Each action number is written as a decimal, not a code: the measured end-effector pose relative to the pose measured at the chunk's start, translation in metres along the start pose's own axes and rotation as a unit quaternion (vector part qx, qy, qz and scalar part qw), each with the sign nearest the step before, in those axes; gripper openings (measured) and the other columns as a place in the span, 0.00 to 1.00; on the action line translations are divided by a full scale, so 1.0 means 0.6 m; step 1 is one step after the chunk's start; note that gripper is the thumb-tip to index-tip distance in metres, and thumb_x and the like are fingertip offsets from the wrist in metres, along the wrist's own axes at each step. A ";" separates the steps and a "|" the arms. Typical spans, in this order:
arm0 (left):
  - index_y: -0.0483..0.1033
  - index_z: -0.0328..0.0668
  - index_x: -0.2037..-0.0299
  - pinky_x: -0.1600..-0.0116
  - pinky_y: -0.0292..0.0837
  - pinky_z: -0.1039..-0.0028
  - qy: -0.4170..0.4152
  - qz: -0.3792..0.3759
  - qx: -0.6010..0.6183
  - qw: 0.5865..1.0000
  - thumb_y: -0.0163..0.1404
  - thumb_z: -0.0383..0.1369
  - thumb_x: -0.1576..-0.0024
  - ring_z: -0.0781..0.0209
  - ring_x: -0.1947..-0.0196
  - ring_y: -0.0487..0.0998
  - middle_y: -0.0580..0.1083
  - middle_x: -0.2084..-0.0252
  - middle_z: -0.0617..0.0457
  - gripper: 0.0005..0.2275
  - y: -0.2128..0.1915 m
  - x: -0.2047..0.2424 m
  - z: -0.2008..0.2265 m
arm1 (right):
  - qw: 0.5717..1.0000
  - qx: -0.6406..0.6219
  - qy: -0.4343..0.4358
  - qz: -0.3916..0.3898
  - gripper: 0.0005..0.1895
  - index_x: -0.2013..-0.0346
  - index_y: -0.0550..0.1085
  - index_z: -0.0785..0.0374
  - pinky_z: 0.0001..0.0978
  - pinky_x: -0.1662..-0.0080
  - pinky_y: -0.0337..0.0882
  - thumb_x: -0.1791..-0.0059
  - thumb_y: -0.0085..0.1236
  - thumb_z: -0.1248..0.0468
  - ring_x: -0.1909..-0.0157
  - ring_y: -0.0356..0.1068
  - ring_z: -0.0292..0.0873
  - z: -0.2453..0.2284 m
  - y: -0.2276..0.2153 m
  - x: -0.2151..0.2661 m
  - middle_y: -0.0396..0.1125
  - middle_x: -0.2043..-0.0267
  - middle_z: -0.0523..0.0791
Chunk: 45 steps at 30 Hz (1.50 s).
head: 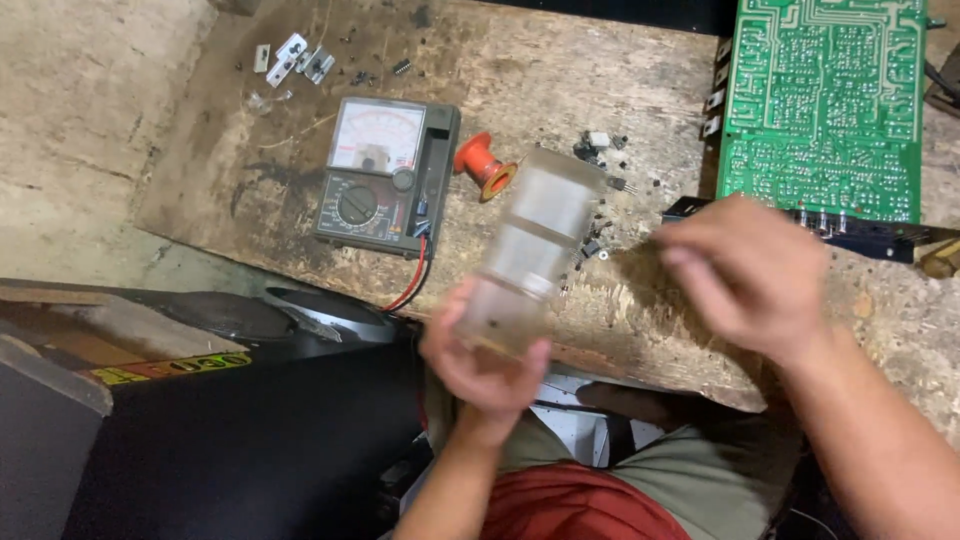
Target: The person uses a multimeter to test a small electronic component, then places it on the table. They pick up a clear plastic compartment box and begin sorting small electronic components from a pile on the table into the box's compartments.
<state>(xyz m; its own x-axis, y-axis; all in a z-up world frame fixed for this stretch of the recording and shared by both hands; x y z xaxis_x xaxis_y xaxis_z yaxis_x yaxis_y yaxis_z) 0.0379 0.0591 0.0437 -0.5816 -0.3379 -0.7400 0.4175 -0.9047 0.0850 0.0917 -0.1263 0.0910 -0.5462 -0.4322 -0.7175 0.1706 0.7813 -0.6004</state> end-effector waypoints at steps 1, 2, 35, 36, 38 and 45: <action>0.51 0.39 0.50 0.47 0.66 0.67 -0.001 0.000 0.001 1.000 0.51 0.35 0.53 0.55 0.54 0.64 0.59 0.54 0.47 0.25 -0.004 -0.007 -0.006 | 1.000 0.001 0.001 -0.001 0.07 0.75 0.70 0.67 0.23 0.76 0.65 0.56 0.42 0.71 0.78 0.66 0.39 -0.006 0.008 -0.001 0.66 0.79 0.47; 0.51 0.40 0.51 0.49 0.67 0.68 -0.001 0.001 -0.027 1.000 0.50 0.35 0.54 0.55 0.54 0.64 0.59 0.55 0.45 0.24 -0.009 -0.015 -0.012 | 0.998 0.003 -0.018 -0.065 0.06 0.71 0.70 0.63 0.23 0.72 0.67 0.58 0.43 0.70 0.73 0.65 0.38 -0.016 0.029 -0.004 0.66 0.75 0.44; 0.54 0.36 0.55 0.48 0.65 0.68 0.031 -0.019 -0.095 0.995 0.50 0.39 0.55 0.53 0.54 0.65 0.60 0.56 0.44 0.23 -0.013 -0.006 -0.034 | 0.877 -0.292 0.379 0.032 0.07 0.69 0.68 0.68 0.20 0.63 0.70 0.62 0.51 0.72 0.70 0.68 0.38 0.028 0.012 0.012 0.66 0.71 0.48; 0.53 0.36 0.55 0.48 0.65 0.68 0.029 -0.025 -0.098 0.995 0.50 0.39 0.55 0.52 0.54 0.65 0.60 0.56 0.44 0.24 -0.013 -0.005 -0.034 | 0.868 -0.303 0.392 0.030 0.06 0.70 0.68 0.68 0.19 0.65 0.71 0.61 0.51 0.72 0.72 0.68 0.37 0.029 0.014 0.013 0.66 0.73 0.47; 0.53 0.37 0.54 0.48 0.65 0.68 0.030 -0.028 -0.097 0.994 0.50 0.38 0.55 0.53 0.53 0.65 0.60 0.56 0.44 0.23 -0.011 -0.005 -0.033 | 0.850 -0.338 0.401 0.043 0.06 0.69 0.68 0.69 0.20 0.65 0.72 0.61 0.50 0.72 0.72 0.69 0.38 0.033 0.015 0.019 0.66 0.74 0.48; 0.53 0.37 0.53 0.48 0.66 0.68 0.048 -0.039 -0.109 0.992 0.50 0.38 0.54 0.54 0.54 0.65 0.59 0.56 0.44 0.24 -0.007 -0.003 -0.032 | 0.788 -0.481 0.371 0.094 0.08 0.70 0.68 0.68 0.22 0.68 0.74 0.62 0.53 0.68 0.74 0.69 0.39 0.048 0.016 0.036 0.66 0.76 0.49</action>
<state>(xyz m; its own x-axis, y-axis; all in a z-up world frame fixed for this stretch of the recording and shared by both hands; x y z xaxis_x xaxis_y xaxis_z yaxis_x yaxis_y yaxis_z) 0.0505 0.0686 0.0318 -0.5526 -0.2328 -0.8003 0.5204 -0.8464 -0.1131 0.1049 -0.1411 0.0597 -0.9761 -0.1638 -0.1424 -0.1999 0.9344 0.2948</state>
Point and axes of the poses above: each hand's wrist, its own x-axis away from the middle knuckle, its own y-axis out of the palm, z = x × y, the point moved 6 cm from there along -x, towards the middle knuckle
